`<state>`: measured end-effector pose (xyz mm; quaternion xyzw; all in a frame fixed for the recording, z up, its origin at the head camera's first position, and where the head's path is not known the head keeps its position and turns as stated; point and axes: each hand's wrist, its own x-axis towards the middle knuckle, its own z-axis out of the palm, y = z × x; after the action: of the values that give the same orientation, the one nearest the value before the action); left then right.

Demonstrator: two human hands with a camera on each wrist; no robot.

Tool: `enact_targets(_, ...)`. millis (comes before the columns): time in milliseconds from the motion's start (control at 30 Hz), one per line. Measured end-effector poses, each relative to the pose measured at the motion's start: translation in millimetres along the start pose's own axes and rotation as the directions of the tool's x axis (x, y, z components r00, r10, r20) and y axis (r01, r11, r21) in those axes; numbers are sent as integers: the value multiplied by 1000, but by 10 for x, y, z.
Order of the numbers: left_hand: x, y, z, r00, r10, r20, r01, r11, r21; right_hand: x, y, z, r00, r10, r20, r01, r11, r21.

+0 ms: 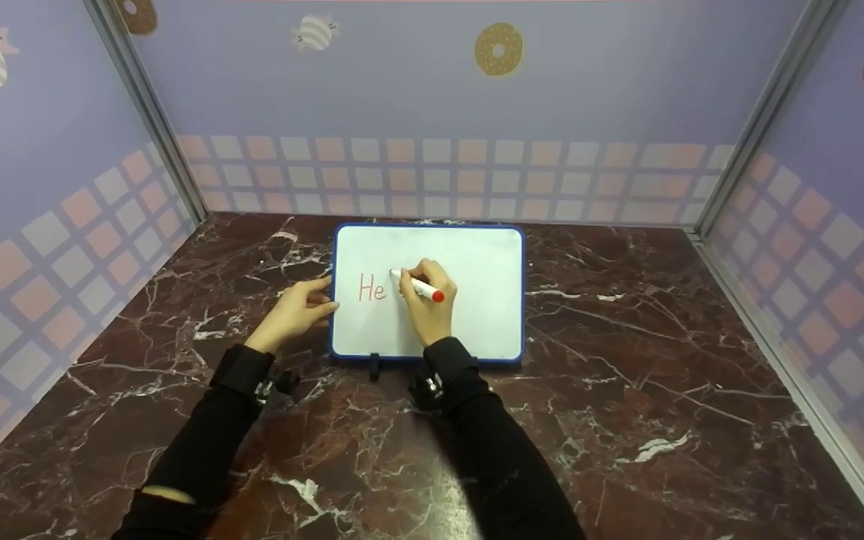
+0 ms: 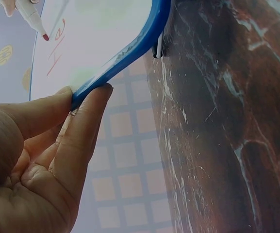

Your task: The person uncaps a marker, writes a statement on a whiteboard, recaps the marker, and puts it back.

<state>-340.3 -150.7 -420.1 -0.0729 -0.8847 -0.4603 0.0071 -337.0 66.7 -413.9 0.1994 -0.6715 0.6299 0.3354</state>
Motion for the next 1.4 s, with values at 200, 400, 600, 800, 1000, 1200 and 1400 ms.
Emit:
enact_targets(200,5,-3,0,1000,7,-10,-7,1000,14,-49,-29,-21,999,-13,29,14,1000,-14)
enact_targets(400,19,-14,4,1000,2,-5,-2,1000,15,-113,-35,-40,998,19,62,-17,1000,-25)
enact_targets(600,18,-8,0,1000,-1,0,1,1000,12,-135,-40,-71,998,23,56,-23,1000,-4)
enact_targets(800,1,-8,-6,1000,-6,2,6,1000,1,-104,-54,-112,1000,23,-6,-23,1000,3)
enact_targets(1000,-2,6,-6,1000,19,-12,-19,1000,-2,-32,-52,-140,998,35,-50,-34,999,10)
enact_targets(1200,5,4,0,1000,4,-10,-4,1000,6,8,-39,-134,998,40,-39,-39,999,14)
enact_targets(1400,1,-3,-2,1000,-11,-4,11,1000,-11,22,-13,-106,999,13,-37,-13,1000,-16)
